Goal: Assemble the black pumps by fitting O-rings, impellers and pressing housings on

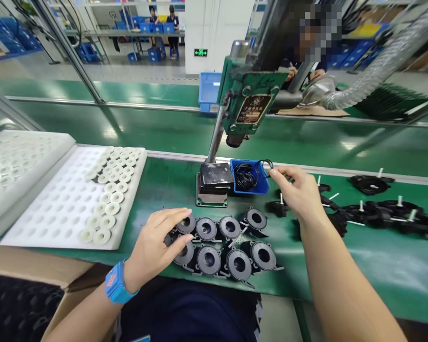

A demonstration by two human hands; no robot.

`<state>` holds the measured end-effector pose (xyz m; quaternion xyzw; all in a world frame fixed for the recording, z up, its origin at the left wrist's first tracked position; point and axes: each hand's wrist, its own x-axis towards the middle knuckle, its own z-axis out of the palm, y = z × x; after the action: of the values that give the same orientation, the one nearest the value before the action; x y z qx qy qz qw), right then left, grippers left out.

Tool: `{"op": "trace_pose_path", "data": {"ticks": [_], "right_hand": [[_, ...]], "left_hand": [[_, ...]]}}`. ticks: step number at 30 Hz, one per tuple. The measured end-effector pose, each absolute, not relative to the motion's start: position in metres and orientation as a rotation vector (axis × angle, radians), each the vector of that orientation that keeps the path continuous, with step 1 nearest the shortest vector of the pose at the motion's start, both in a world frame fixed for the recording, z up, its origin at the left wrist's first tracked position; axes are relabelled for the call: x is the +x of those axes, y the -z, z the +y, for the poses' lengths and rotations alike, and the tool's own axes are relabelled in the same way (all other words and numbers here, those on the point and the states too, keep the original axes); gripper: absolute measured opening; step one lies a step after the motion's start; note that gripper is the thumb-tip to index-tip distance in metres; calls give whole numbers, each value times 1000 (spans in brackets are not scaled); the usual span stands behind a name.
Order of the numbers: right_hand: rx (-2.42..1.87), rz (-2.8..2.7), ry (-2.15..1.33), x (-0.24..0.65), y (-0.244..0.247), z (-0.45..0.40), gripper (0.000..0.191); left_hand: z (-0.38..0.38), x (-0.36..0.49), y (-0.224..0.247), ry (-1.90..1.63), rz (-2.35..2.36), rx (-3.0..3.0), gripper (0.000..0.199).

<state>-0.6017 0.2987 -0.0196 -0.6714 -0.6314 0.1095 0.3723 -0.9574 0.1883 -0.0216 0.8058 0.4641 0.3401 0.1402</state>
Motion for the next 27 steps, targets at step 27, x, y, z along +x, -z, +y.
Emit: {"op": "trace_pose_path", "data": {"ticks": [27], "right_hand": [[-2081,-2155,310,-620,44,335,38]], "left_hand": [[163,-988,10,-1420,1107,2262,34]]}}
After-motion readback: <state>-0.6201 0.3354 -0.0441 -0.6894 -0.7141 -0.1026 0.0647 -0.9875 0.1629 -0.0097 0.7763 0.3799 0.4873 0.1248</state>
